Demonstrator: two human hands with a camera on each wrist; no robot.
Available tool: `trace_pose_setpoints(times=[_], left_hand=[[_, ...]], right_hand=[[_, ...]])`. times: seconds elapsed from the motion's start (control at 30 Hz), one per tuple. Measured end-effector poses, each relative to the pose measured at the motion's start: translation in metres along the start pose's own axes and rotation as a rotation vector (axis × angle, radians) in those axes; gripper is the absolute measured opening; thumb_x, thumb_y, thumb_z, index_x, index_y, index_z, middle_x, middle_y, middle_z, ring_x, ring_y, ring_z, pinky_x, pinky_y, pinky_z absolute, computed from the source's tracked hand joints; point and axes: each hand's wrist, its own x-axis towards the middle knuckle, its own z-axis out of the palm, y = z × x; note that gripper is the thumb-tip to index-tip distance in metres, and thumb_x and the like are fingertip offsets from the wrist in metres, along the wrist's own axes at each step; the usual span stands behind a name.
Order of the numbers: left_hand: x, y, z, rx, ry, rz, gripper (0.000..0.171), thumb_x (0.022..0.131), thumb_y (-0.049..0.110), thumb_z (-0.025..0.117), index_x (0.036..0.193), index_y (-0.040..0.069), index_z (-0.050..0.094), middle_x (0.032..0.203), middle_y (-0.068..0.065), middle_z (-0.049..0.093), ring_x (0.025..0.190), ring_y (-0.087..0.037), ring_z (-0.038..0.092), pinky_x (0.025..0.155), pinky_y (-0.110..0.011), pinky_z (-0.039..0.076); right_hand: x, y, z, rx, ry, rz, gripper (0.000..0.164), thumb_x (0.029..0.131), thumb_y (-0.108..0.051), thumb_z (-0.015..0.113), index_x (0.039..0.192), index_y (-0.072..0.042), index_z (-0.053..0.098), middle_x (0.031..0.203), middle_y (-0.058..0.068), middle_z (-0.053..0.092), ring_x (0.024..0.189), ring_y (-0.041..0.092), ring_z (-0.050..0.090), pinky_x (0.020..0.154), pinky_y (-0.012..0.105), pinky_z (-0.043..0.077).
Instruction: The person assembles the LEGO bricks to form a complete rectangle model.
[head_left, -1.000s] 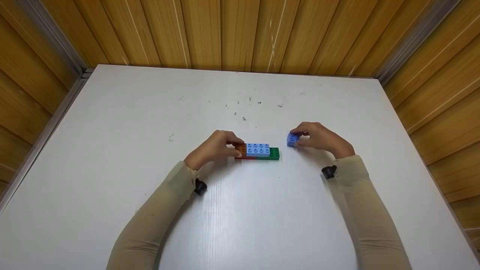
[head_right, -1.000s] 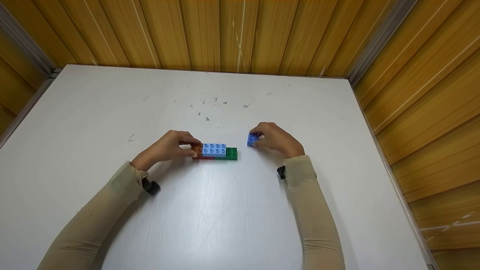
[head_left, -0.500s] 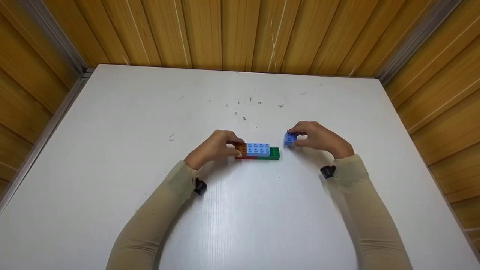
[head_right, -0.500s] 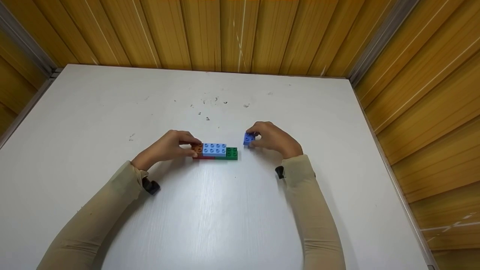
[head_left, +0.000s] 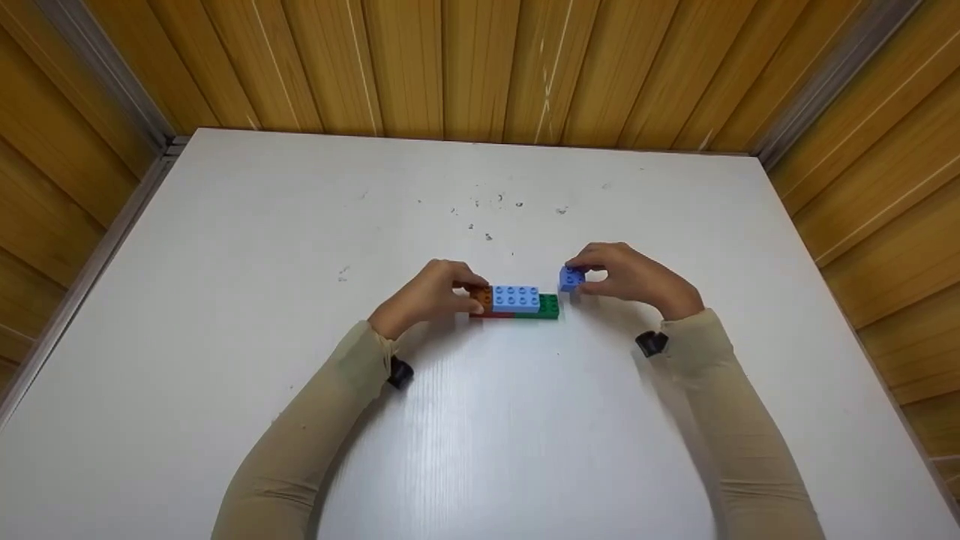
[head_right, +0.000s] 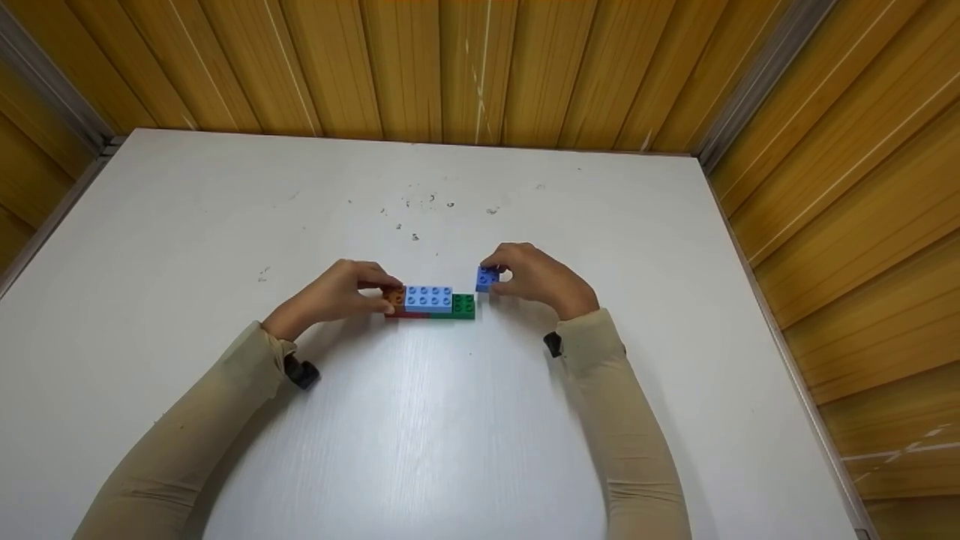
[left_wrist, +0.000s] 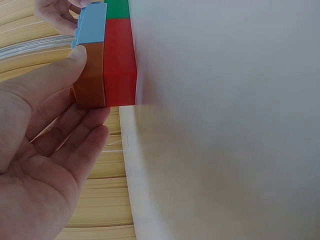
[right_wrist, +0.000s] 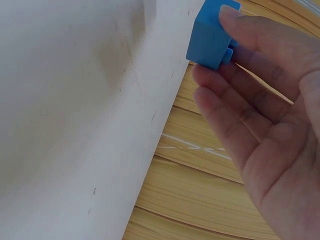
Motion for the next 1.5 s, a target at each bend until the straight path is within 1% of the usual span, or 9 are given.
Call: trace_pose_setpoints(times=[0.27, 0.6, 0.83, 1.07, 1.17, 1.5], left_hand=[[0.000, -0.001, 0.000, 0.004, 0.003, 0.009, 0.037, 0.081, 0.014, 0.077, 0.116, 0.006, 0.070, 0.104, -0.007, 0.070, 0.094, -0.018, 0.060, 0.084, -0.031, 0.050], [0.000, -0.001, -0.001, -0.009, -0.001, -0.011, 0.037, 0.081, 0.014, 0.077, 0.117, 0.007, 0.070, 0.105, -0.006, 0.070, 0.094, -0.017, 0.059, 0.084, -0.031, 0.050], [0.000, -0.001, -0.001, 0.004, -0.001, 0.026, 0.036, 0.081, 0.012, 0.077, 0.116, 0.006, 0.071, 0.104, -0.008, 0.070, 0.098, -0.019, 0.062, 0.089, -0.035, 0.052], [0.001, 0.000, 0.000, 0.011, -0.001, 0.017, 0.036, 0.081, 0.013, 0.077, 0.116, 0.007, 0.071, 0.105, -0.008, 0.070, 0.097, -0.018, 0.062, 0.088, -0.034, 0.051], [0.001, 0.000, 0.000, 0.014, -0.001, 0.016, 0.037, 0.080, 0.013, 0.078, 0.116, 0.006, 0.071, 0.105, -0.008, 0.070, 0.096, -0.018, 0.062, 0.087, -0.033, 0.051], [0.002, 0.001, 0.000, 0.014, -0.004, 0.004, 0.037, 0.081, 0.013, 0.077, 0.116, 0.007, 0.070, 0.107, -0.008, 0.070, 0.098, -0.019, 0.063, 0.089, -0.034, 0.052]], right_hand=[[0.001, -0.007, 0.002, -0.022, -0.004, -0.031, 0.040, 0.085, -0.007, 0.071, 0.125, -0.002, 0.064, 0.118, 0.012, 0.065, 0.109, 0.027, 0.060, 0.097, 0.046, 0.050], [0.002, -0.014, 0.005, -0.015, -0.020, -0.022, 0.041, 0.085, -0.009, 0.072, 0.125, -0.006, 0.064, 0.117, 0.009, 0.065, 0.108, 0.024, 0.060, 0.097, 0.044, 0.050], [0.002, -0.016, 0.007, -0.041, -0.016, -0.071, 0.039, 0.085, -0.008, 0.071, 0.124, -0.004, 0.065, 0.116, 0.010, 0.066, 0.106, 0.025, 0.061, 0.095, 0.046, 0.050], [0.002, -0.019, 0.010, -0.042, -0.024, -0.064, 0.040, 0.085, -0.008, 0.072, 0.124, -0.005, 0.064, 0.117, 0.010, 0.066, 0.108, 0.025, 0.060, 0.096, 0.045, 0.050], [0.002, -0.019, 0.011, -0.047, -0.023, -0.082, 0.040, 0.084, -0.007, 0.072, 0.123, -0.003, 0.065, 0.116, 0.011, 0.066, 0.107, 0.026, 0.061, 0.095, 0.046, 0.050], [0.003, -0.025, 0.014, -0.073, -0.032, -0.099, 0.039, 0.085, -0.011, 0.073, 0.123, -0.004, 0.065, 0.115, 0.010, 0.066, 0.106, 0.027, 0.061, 0.094, 0.045, 0.051]])
